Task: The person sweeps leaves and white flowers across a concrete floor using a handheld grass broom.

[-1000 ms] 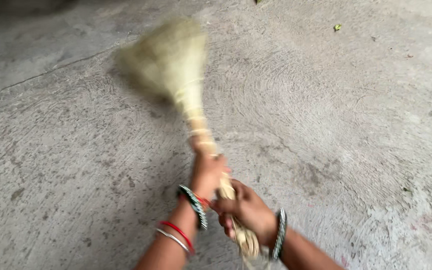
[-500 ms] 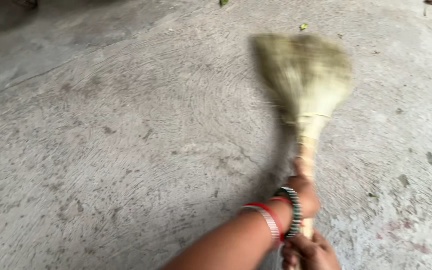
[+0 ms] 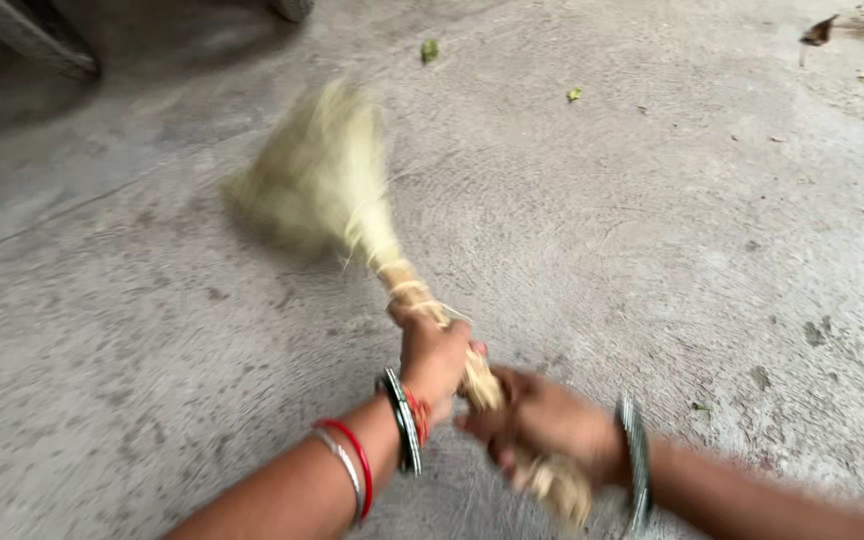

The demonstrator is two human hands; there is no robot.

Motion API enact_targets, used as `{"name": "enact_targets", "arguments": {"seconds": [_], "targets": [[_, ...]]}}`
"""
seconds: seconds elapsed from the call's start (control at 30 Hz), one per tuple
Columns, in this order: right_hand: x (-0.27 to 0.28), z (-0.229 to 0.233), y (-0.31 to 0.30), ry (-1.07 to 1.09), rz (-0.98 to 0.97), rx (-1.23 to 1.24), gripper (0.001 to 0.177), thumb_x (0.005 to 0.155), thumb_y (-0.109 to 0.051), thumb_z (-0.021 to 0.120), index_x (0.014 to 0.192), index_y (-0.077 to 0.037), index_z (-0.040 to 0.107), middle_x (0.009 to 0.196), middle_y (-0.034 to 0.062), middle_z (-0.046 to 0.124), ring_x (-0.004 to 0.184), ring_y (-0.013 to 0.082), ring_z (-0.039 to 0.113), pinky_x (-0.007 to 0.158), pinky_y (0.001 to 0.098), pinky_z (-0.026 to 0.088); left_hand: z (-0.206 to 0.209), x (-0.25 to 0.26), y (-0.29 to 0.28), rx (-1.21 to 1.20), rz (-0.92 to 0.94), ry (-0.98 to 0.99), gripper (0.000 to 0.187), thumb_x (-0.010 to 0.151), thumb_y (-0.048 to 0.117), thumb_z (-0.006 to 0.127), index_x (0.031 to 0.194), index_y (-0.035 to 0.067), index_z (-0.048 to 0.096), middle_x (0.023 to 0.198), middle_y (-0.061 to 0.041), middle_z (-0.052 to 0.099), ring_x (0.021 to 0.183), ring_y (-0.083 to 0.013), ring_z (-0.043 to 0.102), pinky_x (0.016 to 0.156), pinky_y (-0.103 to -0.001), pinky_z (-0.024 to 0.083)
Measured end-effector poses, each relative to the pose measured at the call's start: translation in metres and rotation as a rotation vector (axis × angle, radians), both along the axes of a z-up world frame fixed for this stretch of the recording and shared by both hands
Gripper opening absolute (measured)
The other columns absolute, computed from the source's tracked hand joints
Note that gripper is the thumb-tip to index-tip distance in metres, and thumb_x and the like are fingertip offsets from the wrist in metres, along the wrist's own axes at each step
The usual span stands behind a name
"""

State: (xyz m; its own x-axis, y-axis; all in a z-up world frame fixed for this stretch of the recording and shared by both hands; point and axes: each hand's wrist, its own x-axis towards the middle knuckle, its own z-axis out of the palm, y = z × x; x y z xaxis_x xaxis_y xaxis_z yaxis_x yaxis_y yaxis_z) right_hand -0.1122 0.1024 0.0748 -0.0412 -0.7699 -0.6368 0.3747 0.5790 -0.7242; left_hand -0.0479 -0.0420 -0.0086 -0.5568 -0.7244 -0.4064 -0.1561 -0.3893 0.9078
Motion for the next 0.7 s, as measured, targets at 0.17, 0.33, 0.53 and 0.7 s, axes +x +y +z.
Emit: {"name": "enact_targets", "arguments": {"seconds": [0.17, 0.33, 0.53, 0.7], "targets": [[-0.029, 0.053, 0.003, 0.176, 0.167, 0.272, 0.014, 0.097, -0.015, 0.060, 0.110, -0.008, 0.058, 0.067, 0.0012, 0.055, 0.051, 0.0112, 0.049, 0.044, 0.0279, 0.048, -0.011, -0.029, 0.000, 0.007, 0.004, -0.004, 0.058, 0.092, 0.006, 0.059, 0.143, 0.003, 0.032, 0.104, -0.015, 0.062, 0.076, -0.0251, 0.070, 0.059, -0.039, 0.061], [-0.104, 0.037, 0.075, 0.194, -0.014, 0.276, 0.021, 0.098, -0.020, 0.065, 0.094, 0.000, 0.058, 0.063, 0.0045, 0.051, 0.049, 0.0153, 0.049, 0.043, 0.0303, 0.047, -0.031, -0.107, 0.059, -0.048, -0.163, -0.045, 0.062, 0.090, 0.006, 0.062, 0.144, 0.002, 0.032, 0.103, -0.015, 0.062, 0.077, -0.0275, 0.070, 0.060, -0.040, 0.061], [-0.130, -0.016, 0.174, 0.084, -0.467, 0.187, 0.018, 0.096, -0.014, 0.064, 0.093, 0.000, 0.053, 0.062, 0.0060, 0.051, 0.048, 0.0156, 0.049, 0.041, 0.0317, 0.046, -0.037, -0.230, 0.157, -0.069, -0.476, -0.024, 0.067, 0.087, 0.006, 0.065, 0.146, 0.002, 0.032, 0.101, -0.015, 0.062, 0.079, -0.0303, 0.070, 0.060, -0.042, 0.061], [-0.121, -0.004, 0.176, 0.044, -0.507, -0.088, 0.016, 0.093, -0.011, 0.060, 0.103, -0.007, 0.049, 0.065, 0.0021, 0.051, 0.047, 0.0115, 0.049, 0.040, 0.0293, 0.048, -0.019, -0.232, 0.164, -0.029, -0.461, 0.169, 0.072, 0.085, 0.006, 0.068, 0.147, 0.002, 0.032, 0.101, -0.015, 0.062, 0.081, -0.0327, 0.070, 0.061, -0.043, 0.062]]}}
